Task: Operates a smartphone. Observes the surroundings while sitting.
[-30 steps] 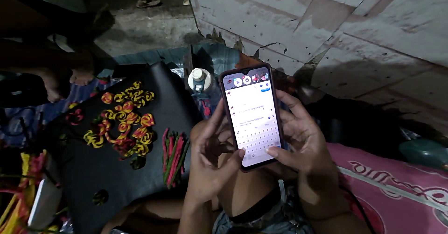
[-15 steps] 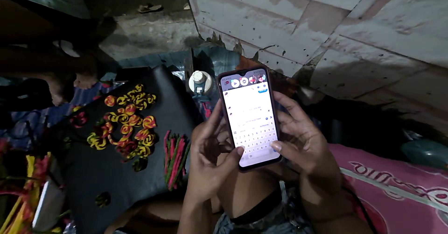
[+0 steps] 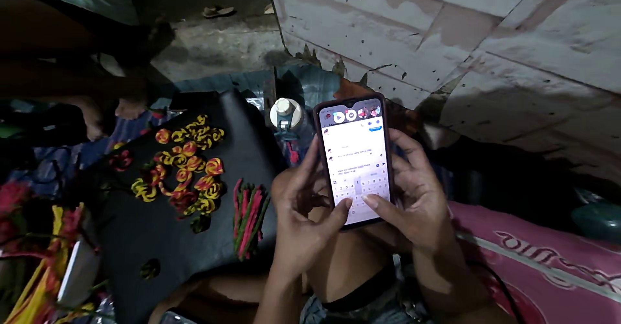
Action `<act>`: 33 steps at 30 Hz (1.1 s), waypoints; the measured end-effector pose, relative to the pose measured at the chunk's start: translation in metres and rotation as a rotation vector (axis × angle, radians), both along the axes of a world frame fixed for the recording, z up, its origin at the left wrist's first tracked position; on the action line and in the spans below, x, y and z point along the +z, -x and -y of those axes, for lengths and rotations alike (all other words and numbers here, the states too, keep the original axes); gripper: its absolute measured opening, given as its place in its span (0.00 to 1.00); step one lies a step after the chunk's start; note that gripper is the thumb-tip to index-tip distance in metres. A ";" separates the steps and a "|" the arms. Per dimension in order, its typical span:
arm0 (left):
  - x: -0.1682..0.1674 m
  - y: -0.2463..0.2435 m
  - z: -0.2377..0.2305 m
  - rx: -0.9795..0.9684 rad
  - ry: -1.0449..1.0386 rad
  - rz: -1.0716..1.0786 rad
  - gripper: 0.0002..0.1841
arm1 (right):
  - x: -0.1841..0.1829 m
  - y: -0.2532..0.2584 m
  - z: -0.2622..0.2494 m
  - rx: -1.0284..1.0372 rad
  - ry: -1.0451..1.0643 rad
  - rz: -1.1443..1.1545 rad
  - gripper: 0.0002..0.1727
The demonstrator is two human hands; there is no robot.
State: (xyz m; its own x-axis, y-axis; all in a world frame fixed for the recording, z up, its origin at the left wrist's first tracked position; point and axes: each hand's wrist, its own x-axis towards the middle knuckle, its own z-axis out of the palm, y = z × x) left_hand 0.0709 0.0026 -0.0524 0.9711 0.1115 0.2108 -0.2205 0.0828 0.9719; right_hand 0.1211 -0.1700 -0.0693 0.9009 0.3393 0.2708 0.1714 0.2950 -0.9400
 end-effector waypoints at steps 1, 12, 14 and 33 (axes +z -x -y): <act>0.000 0.000 -0.002 -0.018 0.011 0.000 0.46 | 0.000 0.000 0.002 0.021 -0.002 -0.004 0.46; 0.001 0.001 -0.012 -0.149 0.107 0.030 0.45 | 0.001 -0.008 0.013 0.160 -0.025 -0.031 0.51; 0.001 0.001 -0.011 -0.151 0.097 0.033 0.44 | 0.002 -0.008 0.013 0.141 -0.010 -0.026 0.47; 0.001 0.003 -0.015 -0.185 0.157 0.028 0.44 | 0.002 -0.008 0.019 0.245 -0.044 -0.011 0.54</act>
